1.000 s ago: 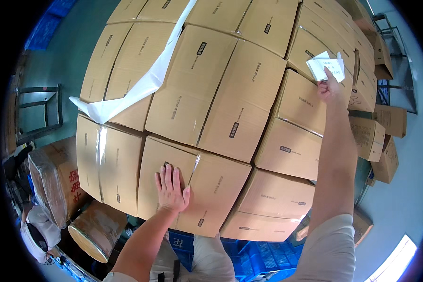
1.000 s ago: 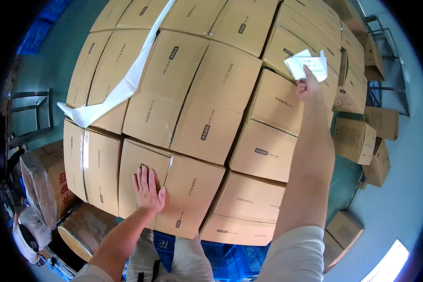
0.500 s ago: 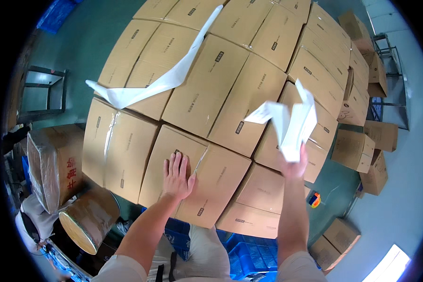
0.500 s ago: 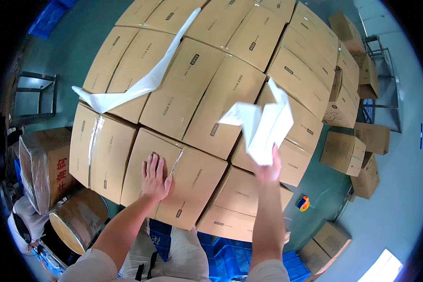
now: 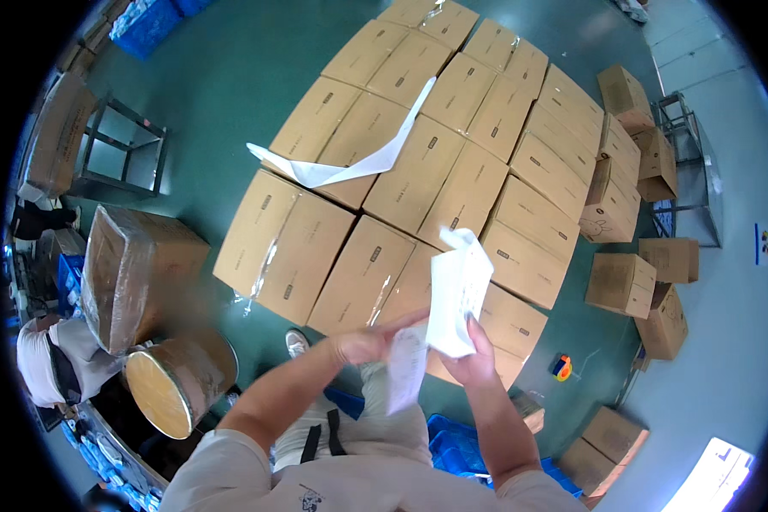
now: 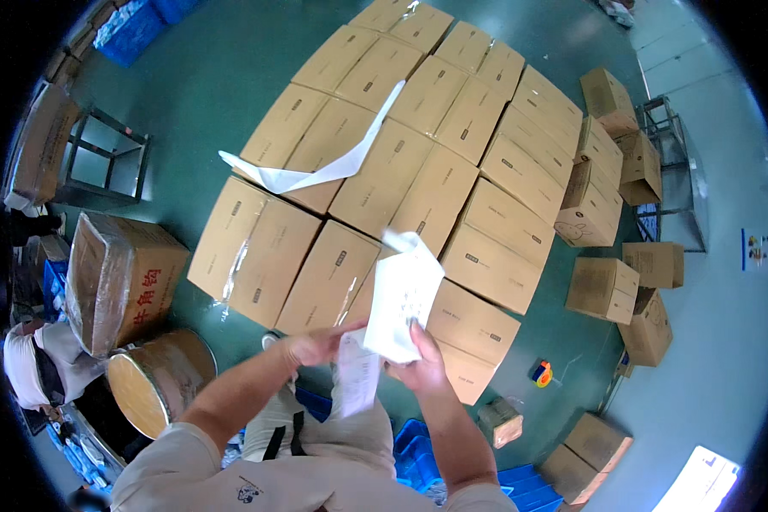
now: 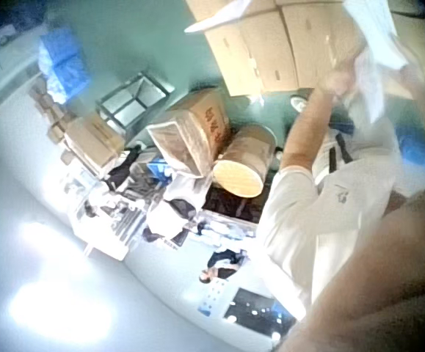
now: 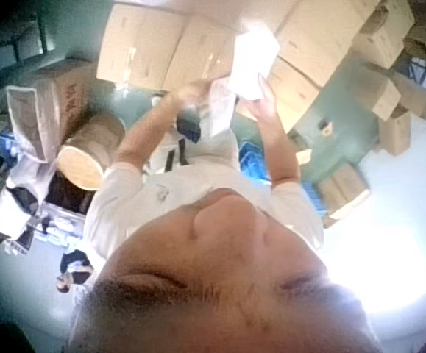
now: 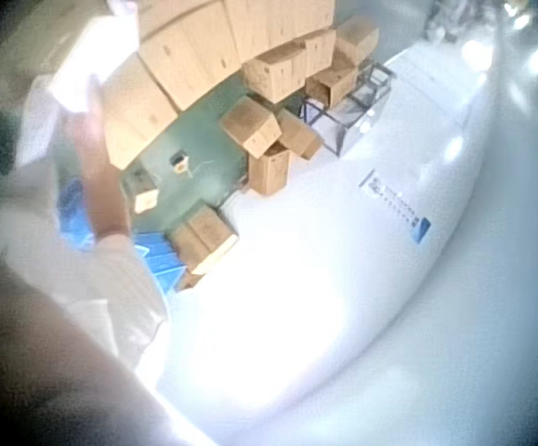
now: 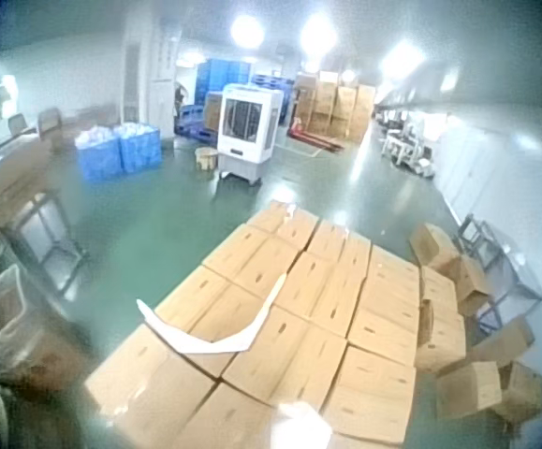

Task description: The person stacks cardboard boxes on a pallet in a warehouse, picking them up from the floor and arranging them into a neat pile. They also handle small white papers, placing them on top of the stacked boxes.

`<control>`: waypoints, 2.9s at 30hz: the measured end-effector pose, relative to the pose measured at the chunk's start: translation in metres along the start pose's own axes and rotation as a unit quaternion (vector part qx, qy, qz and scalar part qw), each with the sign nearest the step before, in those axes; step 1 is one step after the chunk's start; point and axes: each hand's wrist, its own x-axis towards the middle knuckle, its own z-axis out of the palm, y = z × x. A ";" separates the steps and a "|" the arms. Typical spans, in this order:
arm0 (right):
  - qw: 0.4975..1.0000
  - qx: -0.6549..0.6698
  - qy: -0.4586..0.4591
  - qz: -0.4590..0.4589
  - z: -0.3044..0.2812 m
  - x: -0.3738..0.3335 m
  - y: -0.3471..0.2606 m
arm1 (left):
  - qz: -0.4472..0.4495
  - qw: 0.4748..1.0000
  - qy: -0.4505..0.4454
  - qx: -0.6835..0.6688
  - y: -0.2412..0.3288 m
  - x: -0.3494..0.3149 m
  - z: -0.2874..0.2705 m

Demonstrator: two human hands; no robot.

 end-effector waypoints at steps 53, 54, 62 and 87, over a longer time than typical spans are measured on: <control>0.554 -0.752 -0.184 -0.305 0.262 -0.153 0.292 | 0.042 0.933 0.354 -0.057 -0.060 -0.371 0.035; 0.548 -0.766 -0.179 -0.284 0.261 -0.156 0.297 | 0.042 0.932 0.357 -0.049 -0.060 -0.370 0.034; 0.638 -0.727 -0.010 -0.253 0.252 -0.165 0.324 | 0.016 0.919 0.392 0.027 -0.054 -0.375 0.050; 0.674 -0.716 -0.024 -0.182 0.189 -0.143 0.296 | -0.097 0.918 0.356 0.144 -0.032 -0.350 0.031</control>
